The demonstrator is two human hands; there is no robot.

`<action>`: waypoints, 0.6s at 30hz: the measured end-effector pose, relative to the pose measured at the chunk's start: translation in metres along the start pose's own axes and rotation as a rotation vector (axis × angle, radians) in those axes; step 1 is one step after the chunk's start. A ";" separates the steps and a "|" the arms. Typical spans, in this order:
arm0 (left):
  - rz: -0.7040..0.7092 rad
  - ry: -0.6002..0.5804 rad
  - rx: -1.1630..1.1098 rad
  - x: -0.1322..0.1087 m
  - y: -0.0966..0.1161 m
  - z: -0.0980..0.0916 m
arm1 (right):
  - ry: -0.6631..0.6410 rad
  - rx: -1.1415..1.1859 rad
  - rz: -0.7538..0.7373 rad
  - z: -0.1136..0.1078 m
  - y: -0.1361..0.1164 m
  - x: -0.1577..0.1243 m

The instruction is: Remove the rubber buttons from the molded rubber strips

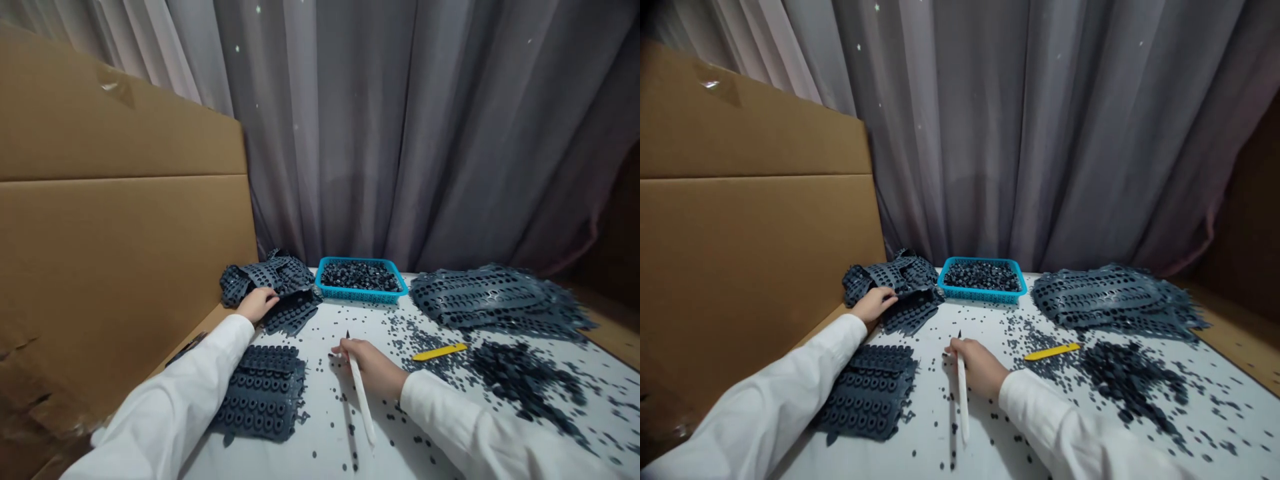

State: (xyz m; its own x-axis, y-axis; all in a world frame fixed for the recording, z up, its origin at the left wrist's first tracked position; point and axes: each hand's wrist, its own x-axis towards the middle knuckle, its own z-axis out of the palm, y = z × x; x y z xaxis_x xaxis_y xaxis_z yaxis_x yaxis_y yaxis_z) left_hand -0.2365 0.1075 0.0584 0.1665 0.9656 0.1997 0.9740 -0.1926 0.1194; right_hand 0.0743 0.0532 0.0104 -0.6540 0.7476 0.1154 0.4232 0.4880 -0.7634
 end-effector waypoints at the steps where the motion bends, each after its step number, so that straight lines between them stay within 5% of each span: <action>1: -0.003 0.053 -0.010 0.004 0.002 -0.010 | 0.014 0.054 0.013 -0.002 0.002 0.002; 7: 0.046 0.314 -0.038 0.026 0.054 -0.077 | 0.168 0.755 0.233 -0.004 -0.016 0.031; 10: 0.109 0.356 -0.022 0.022 0.098 -0.106 | 0.051 1.228 0.374 -0.003 -0.036 0.042; 13: 0.175 0.353 0.013 0.003 0.142 -0.126 | 0.025 1.535 0.313 -0.010 -0.049 0.050; 15: 0.245 0.331 0.115 -0.016 0.166 -0.129 | 0.185 1.507 0.241 -0.022 -0.047 0.055; 18: 0.316 0.152 0.178 -0.050 0.196 -0.111 | 0.388 1.145 0.226 -0.043 -0.029 0.058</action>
State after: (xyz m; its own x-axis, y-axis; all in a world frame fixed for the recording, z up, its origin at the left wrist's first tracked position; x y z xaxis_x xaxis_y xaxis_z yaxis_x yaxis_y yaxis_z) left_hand -0.0714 0.0018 0.1796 0.4505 0.8242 0.3431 0.8921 -0.4300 -0.1385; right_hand 0.0512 0.1016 0.0668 -0.3245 0.9440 -0.0600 -0.4195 -0.2005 -0.8854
